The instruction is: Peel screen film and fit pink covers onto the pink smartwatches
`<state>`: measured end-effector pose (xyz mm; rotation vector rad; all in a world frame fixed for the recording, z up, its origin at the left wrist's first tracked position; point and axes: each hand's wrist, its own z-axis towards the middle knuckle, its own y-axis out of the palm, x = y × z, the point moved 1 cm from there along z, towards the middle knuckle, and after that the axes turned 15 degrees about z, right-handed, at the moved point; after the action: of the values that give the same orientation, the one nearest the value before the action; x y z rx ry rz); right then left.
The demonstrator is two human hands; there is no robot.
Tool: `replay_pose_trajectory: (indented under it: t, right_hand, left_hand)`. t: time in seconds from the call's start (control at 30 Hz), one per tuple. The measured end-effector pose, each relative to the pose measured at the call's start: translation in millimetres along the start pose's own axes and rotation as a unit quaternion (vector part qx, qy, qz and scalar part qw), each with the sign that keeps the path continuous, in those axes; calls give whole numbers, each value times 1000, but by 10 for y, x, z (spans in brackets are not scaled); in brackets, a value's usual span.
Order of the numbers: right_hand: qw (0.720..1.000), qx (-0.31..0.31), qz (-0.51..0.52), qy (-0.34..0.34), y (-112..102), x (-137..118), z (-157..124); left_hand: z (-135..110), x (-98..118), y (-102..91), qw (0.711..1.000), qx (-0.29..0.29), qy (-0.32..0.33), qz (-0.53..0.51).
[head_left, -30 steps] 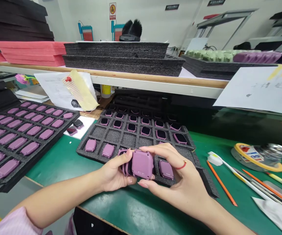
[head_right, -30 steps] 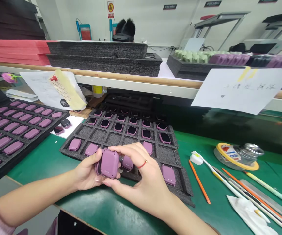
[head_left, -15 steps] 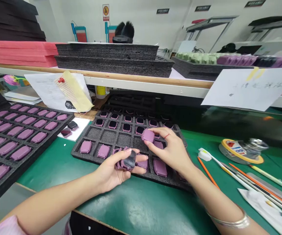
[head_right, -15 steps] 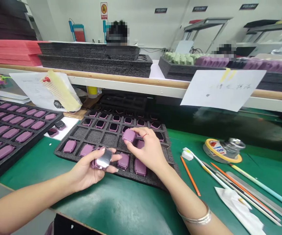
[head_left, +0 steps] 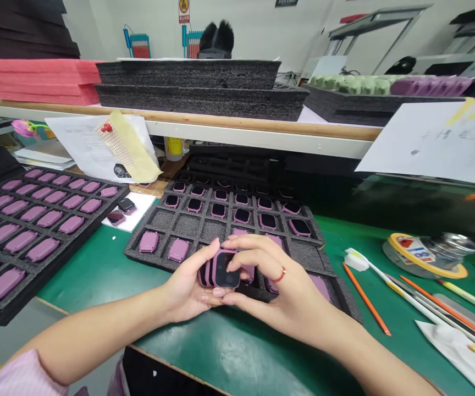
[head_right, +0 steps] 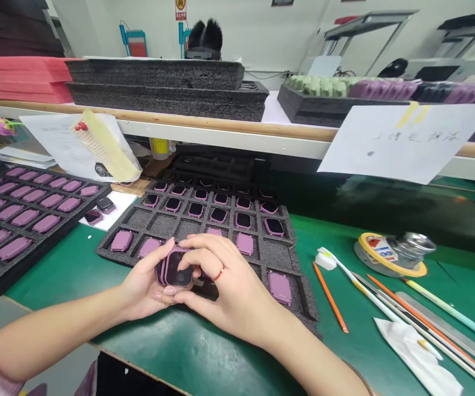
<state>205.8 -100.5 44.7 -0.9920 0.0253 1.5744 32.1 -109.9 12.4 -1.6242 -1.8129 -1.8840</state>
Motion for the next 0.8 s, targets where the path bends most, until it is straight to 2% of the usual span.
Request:
replay_pose_trajectory:
  t: [0.17, 0.27, 0.37, 0.53, 0.63, 0.73, 0.8]
  right_hand:
    - [999, 23, -28, -30, 87, 8, -26]
    - [990, 36, -87, -107, 85, -9, -34]
    - [975, 11, -131, -181, 93, -31, -67]
    - [968, 24, -133, -210, 91, -51, -72]
    - [974, 74, -119, -178, 52, -89, -10]
    - [975, 203, -32, -80, -11, -107, 28]
    - [955, 288, 64, 7, -47, -93, 22]
  left_hand:
    - [-11, -2, -12, 1000, -13, -7, -14]
    - [-16, -18, -30, 1000, -2, -10, -28]
    - [-14, -32, -45, 999, 2, -23, -43]
    - [-8, -20, -39, 999, -19, -19, -44]
    - [-8, -15, -27, 999, -38, -11, -29]
    - [-8, -9, -20, 999, -52, -7, -15]
    - [-10, -1, -19, 998, -54, -2, -13]
